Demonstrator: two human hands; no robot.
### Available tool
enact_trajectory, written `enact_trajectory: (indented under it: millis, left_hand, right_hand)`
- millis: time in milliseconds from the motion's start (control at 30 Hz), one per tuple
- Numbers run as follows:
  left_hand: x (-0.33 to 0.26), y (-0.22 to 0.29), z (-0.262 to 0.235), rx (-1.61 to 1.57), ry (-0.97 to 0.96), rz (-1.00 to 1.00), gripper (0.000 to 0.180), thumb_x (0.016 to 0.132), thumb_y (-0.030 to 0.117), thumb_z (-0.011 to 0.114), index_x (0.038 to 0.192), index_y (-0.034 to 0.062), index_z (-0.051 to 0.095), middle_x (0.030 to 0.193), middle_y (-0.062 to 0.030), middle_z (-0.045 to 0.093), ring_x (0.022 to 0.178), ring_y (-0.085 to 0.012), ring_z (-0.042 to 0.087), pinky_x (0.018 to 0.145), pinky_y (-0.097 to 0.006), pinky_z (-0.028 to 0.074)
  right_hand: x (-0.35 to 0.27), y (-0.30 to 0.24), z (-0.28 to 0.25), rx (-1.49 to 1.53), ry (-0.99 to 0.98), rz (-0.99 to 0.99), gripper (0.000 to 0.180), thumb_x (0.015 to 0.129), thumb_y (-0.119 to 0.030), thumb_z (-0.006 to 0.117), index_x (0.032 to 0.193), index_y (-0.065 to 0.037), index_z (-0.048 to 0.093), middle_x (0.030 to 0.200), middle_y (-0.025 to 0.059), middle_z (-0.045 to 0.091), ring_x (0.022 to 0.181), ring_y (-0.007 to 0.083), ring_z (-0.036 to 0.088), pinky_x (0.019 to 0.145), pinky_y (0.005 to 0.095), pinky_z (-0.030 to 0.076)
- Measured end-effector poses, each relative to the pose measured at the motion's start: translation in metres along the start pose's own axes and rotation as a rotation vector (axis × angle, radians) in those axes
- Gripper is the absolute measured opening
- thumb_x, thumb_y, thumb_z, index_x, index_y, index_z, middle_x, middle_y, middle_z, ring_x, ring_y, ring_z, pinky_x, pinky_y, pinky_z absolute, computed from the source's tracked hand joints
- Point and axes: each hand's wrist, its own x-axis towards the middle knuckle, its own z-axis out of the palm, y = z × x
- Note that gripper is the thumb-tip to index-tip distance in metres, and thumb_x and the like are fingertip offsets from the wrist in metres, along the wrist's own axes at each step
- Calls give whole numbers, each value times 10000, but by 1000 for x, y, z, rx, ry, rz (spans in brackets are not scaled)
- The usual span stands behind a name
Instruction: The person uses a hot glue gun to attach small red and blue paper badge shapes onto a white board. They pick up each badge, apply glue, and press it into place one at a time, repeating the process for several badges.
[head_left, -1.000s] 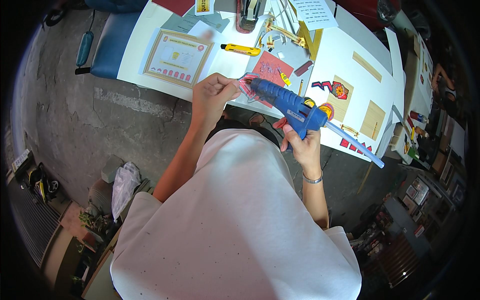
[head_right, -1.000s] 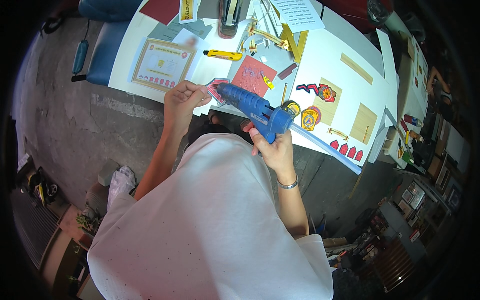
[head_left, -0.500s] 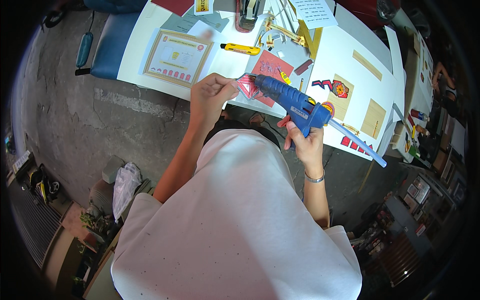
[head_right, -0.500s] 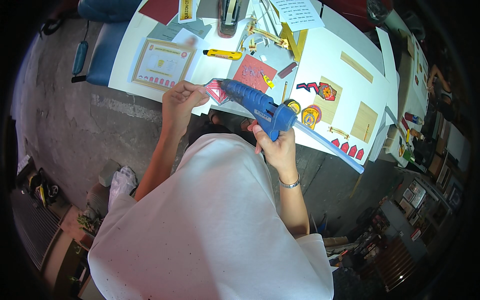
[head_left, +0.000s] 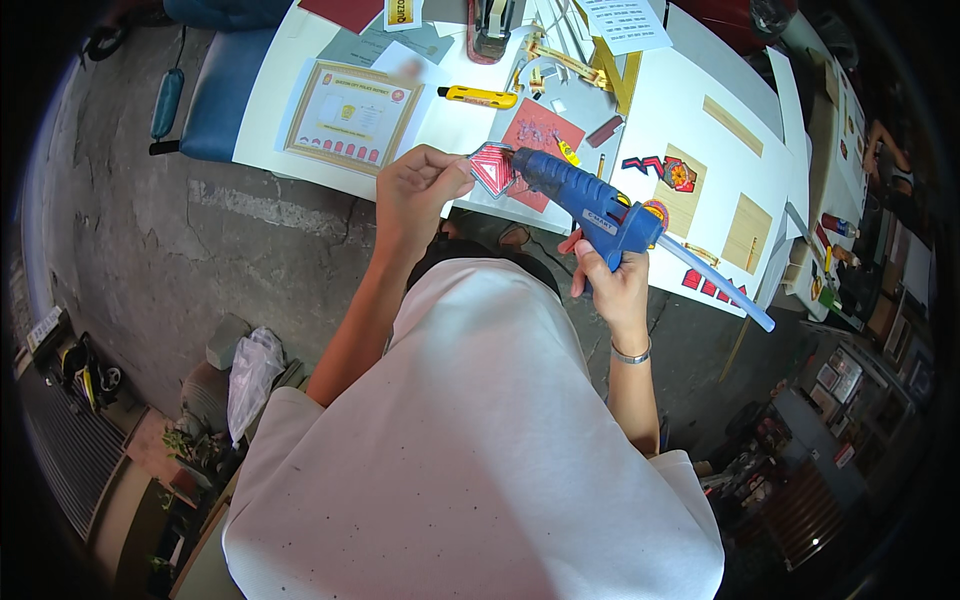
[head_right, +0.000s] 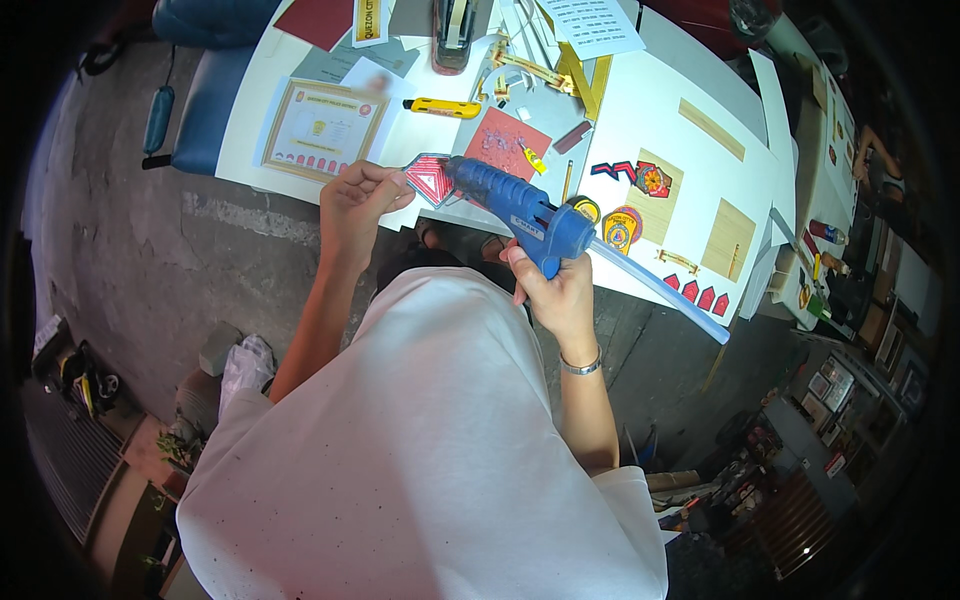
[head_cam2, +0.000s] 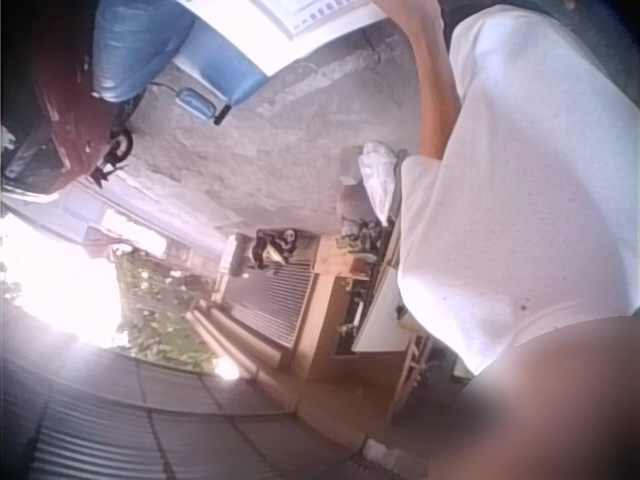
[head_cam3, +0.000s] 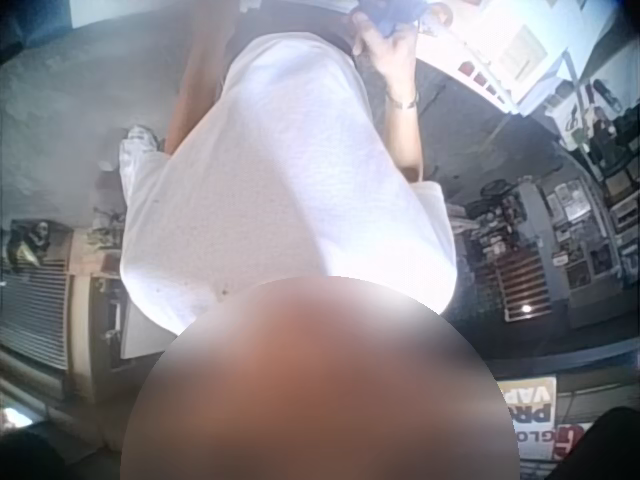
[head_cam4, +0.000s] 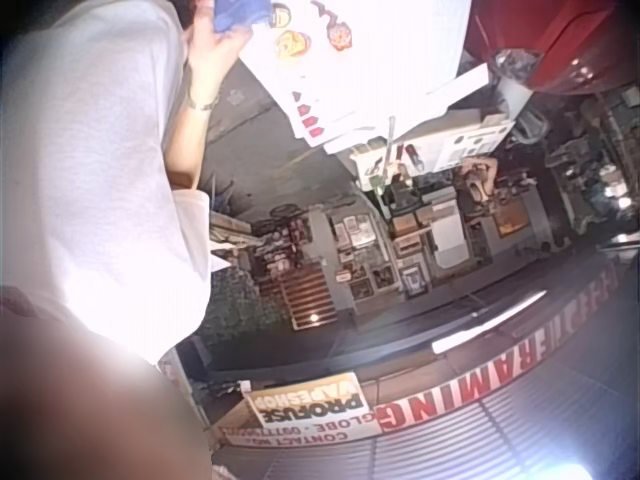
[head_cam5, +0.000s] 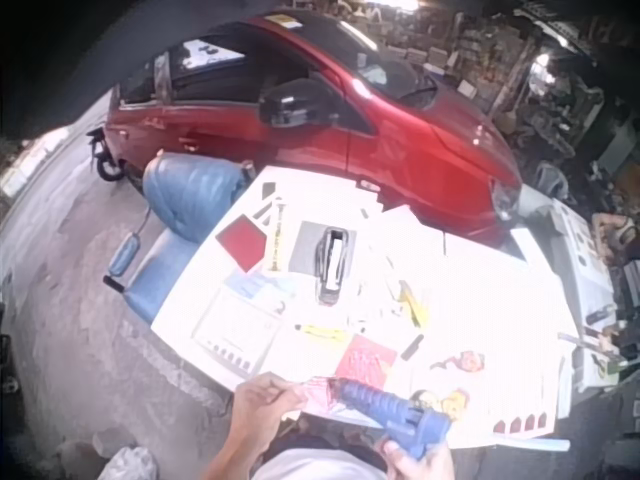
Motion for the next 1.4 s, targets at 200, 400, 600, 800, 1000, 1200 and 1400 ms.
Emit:
enact_trajectory:
  millis: [200,400,600,800,1000,1200,1400]
  left_hand:
    - [-1,1,0,-8,-1,10,99,932,15,706,967,-77,696,912,-131,737,832,-135,713,806,-276,612]
    - [-2,0,0,-11,-6,13,91,938,4,695,975,-79,692,916,-133,737,840,-141,718,814,-280,614]
    - [-3,0,-1,-3,-17,26,79,944,1,681,972,-72,688,922,-136,732,840,-151,722,834,-308,625]
    - [-2,1,0,14,-1,38,75,950,14,667,957,-59,687,911,-125,717,837,-156,718,876,-358,643]
    - [-1,2,-1,5,6,44,93,946,33,679,960,-57,688,912,-120,713,849,-157,718,884,-360,641]
    - [0,1,-2,-30,15,44,112,937,36,693,974,-69,686,920,-139,718,850,-166,721,880,-347,635]
    - [-1,0,-1,-43,50,20,139,939,61,701,993,-67,692,928,-145,709,887,-206,732,894,-366,633]
  right_hand:
    - [-2,2,-3,-5,-32,-18,242,957,-98,622,1132,69,634,914,137,718,506,105,586,449,247,467]
    - [-2,5,-5,-16,11,14,224,951,-105,628,1094,68,645,894,130,716,499,104,582,441,246,459]
    - [-4,6,-6,-15,32,18,190,948,-105,627,1043,57,657,866,122,716,497,103,583,441,248,454]
    - [-8,7,-7,-28,13,26,164,940,-109,642,999,42,665,853,111,716,499,101,583,452,249,450]
    - [-12,8,-8,-26,-3,31,159,945,-115,644,985,37,672,841,104,717,501,96,581,456,247,446]
    - [-14,11,-9,-45,-5,30,162,951,-108,649,1006,42,674,848,105,716,505,95,582,455,243,451]
    - [-18,6,-2,100,61,-54,264,949,-77,645,1167,72,640,1015,178,730,578,126,639,488,253,528]
